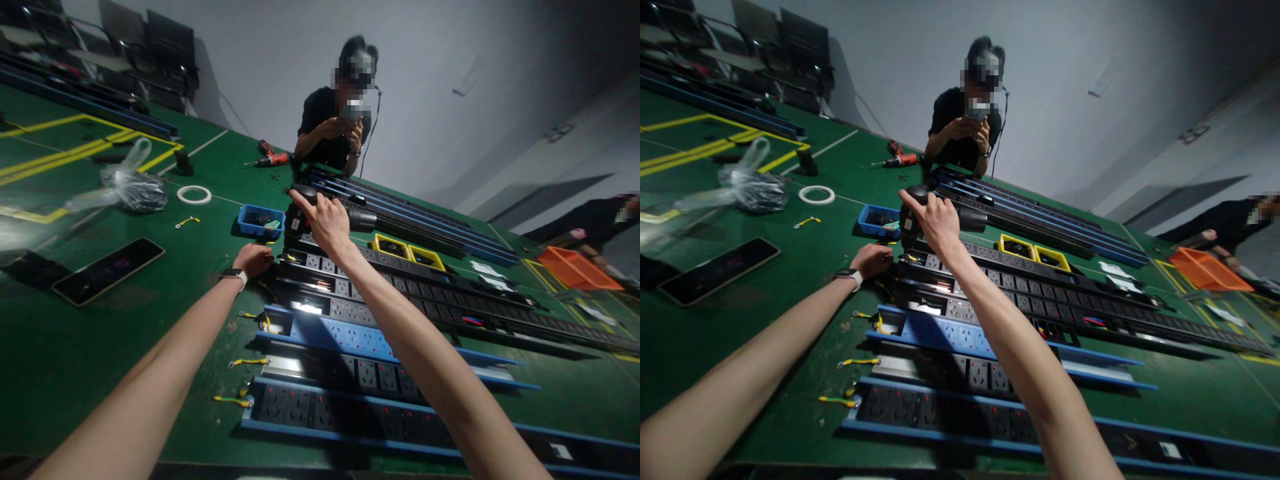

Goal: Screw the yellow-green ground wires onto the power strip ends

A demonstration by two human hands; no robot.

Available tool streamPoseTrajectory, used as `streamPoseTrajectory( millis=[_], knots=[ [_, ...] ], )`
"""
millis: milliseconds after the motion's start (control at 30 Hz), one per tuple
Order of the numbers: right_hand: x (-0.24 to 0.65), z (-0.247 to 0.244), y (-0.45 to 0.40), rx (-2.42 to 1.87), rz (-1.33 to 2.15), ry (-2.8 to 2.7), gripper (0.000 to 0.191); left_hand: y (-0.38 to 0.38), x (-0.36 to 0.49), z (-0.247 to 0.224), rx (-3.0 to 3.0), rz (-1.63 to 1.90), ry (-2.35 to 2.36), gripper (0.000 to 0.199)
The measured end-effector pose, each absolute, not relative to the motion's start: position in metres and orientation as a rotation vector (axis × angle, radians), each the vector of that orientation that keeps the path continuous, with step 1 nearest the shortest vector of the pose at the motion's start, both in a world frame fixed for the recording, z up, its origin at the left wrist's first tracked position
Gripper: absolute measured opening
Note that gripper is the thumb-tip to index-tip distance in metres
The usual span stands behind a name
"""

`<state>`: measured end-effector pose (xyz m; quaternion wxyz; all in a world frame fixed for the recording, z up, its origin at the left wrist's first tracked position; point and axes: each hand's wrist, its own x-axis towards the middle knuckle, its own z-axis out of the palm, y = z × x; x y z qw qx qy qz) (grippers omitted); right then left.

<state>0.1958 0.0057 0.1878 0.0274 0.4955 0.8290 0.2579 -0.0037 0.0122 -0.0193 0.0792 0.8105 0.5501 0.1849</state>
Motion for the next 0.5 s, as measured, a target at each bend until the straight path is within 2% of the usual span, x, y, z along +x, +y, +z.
streamPoseTrajectory(
  millis=[500],
  knots=[
    [0.1959, 0.1875, 0.0051, 1.536, 0.814, 2.541, 0.082, 0.0106, -0.0018, -0.0169, 2.372, 0.578, 1.650, 0.024]
  ],
)
